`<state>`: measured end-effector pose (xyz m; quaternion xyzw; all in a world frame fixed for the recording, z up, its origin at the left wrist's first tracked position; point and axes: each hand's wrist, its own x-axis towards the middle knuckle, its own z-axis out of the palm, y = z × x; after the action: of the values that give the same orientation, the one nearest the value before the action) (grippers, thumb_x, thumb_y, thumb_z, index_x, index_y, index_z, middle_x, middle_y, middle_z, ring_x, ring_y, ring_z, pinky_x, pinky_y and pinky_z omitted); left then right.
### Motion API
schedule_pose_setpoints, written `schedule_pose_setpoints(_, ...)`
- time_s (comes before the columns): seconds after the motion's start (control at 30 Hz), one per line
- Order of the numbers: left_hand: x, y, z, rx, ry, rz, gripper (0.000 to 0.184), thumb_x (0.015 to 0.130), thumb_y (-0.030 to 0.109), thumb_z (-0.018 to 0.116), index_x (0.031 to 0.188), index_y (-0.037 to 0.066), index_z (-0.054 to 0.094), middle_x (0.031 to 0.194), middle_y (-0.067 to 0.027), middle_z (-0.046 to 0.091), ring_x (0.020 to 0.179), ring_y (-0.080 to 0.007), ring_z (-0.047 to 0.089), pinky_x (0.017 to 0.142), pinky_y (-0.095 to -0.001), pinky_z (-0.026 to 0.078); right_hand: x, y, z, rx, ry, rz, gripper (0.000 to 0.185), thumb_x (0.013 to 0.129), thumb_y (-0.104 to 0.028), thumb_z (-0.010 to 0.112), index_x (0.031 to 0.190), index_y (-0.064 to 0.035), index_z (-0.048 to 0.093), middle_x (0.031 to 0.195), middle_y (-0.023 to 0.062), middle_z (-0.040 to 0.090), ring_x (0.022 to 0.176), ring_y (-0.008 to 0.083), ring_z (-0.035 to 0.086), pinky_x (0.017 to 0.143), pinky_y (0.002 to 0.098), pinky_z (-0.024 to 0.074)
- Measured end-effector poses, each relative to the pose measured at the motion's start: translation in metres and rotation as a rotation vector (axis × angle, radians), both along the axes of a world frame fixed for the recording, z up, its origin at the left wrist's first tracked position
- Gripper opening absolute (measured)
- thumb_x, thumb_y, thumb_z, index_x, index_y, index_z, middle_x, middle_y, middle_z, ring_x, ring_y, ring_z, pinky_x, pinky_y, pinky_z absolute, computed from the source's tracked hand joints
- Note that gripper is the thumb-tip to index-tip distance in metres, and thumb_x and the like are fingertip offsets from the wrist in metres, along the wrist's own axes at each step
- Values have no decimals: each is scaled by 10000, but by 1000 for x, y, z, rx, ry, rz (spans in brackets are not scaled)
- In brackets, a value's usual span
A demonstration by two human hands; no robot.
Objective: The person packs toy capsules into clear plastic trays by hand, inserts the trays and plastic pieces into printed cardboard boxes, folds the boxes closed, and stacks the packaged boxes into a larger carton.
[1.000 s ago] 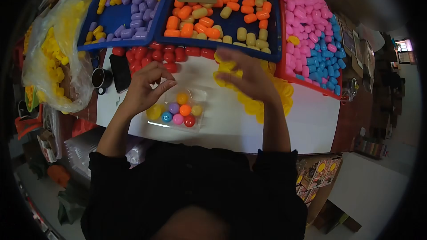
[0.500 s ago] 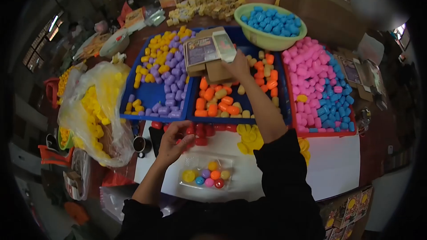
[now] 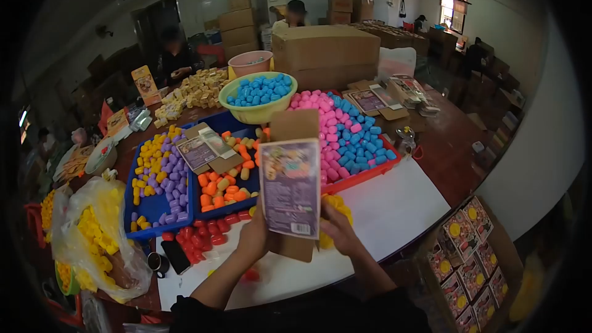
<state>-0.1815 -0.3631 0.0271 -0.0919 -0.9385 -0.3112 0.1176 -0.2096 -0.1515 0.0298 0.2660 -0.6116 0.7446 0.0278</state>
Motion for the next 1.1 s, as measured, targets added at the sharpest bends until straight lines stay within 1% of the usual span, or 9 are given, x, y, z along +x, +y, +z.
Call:
schedule_pose_setpoints(0.1, 40, 29, -33, -335, -119, -174, 774, 760, 70, 498, 1398, -18, 69, 1183, -267, 471, 717, -371, 621, 611, -433, 523, -1, 44, 4, 231, -59, -129, 623, 844, -194, 592, 1341, 16, 281, 1262, 148, 443, 1150, 208, 452, 977, 329, 346)
schedule_pose_setpoints(0.17, 48, 22, -36, -258, -277, -260, 752, 797, 115, 522, 1405, 15, 90, 1250, -273, 414, 904, -394, 590, 701, -434, 520, 5, 45, 1, 104, -115, -396, 703, 797, -129, 645, 1352, 21, 239, 1241, 143, 460, 1151, 211, 451, 974, 322, 351)
schedule_pose_setpoints(0.33, 32, -6, -7, 126, 144, -435, 821, 774, 267, 688, 1401, 84, 191, 1376, -244, 277, 1264, -383, 324, 940, -405, 405, 42, 26, -37, 239, 168, -309, 766, 690, -139, 767, 1311, 38, 354, 1271, 221, 462, 1156, 260, 490, 961, 347, 393)
schedule_pose_setpoints(0.5, 26, -13, -27, 320, 251, -467, 629, 666, 211, 789, 1232, 139, 523, 1252, -170, 419, 1077, -307, 498, 898, -372, 430, 54, 18, -57, 400, 480, -448, 658, 617, -212, 828, 1159, 25, 538, 1272, 275, 441, 1145, 318, 505, 958, 360, 401)
schedule_pose_setpoints(0.67, 33, -7, -43, 321, 343, -552, 601, 615, 238, 822, 1148, 103, 579, 1226, -159, 456, 1035, -281, 540, 871, -348, 447, 61, 27, -60, 498, 665, -464, 586, 577, -227, 851, 1049, -15, 578, 1227, 282, 471, 1118, 325, 529, 915, 385, 443)
schedule_pose_setpoints(0.8, 44, 9, -66, 978, 348, -485, 644, 565, 285, 850, 1096, 79, 547, 1289, -197, 391, 1167, -334, 450, 948, -390, 389, 60, 38, -72, 191, 741, -314, 538, 532, -280, 872, 869, -98, 494, 1080, 198, 557, 960, 303, 603, 892, 454, 446)
schedule_pose_setpoints(0.87, 56, 2, -53, 872, 173, -586, 718, 556, 314, 852, 1147, 101, 506, 1322, -215, 341, 1222, -358, 380, 996, -424, 330, 86, 43, -25, 567, 645, -240, 518, 562, -297, 858, 889, -99, 508, 1041, 143, 565, 900, 280, 607, 894, 452, 429)
schedule_pose_setpoints(0.9, 60, -5, -37, 523, 196, -610, 669, 597, 287, 833, 1143, 106, 492, 1330, -222, 330, 1235, -366, 357, 1009, -430, 309, 84, 41, 4, 628, 716, -77, 517, 593, -333, 831, 905, -71, 513, 1059, 136, 533, 982, 304, 556, 887, 456, 414)
schedule_pose_setpoints(1.1, 65, 6, -43, 576, 281, -539, 576, 678, 240, 770, 1150, 100, 469, 1313, -222, 355, 1223, -368, 367, 996, -420, 319, 70, 25, 37, 1113, 679, 116, 520, 715, -349, 711, 1057, -32, 481, 1200, 220, 433, 1113, 387, 420, 889, 550, 366)
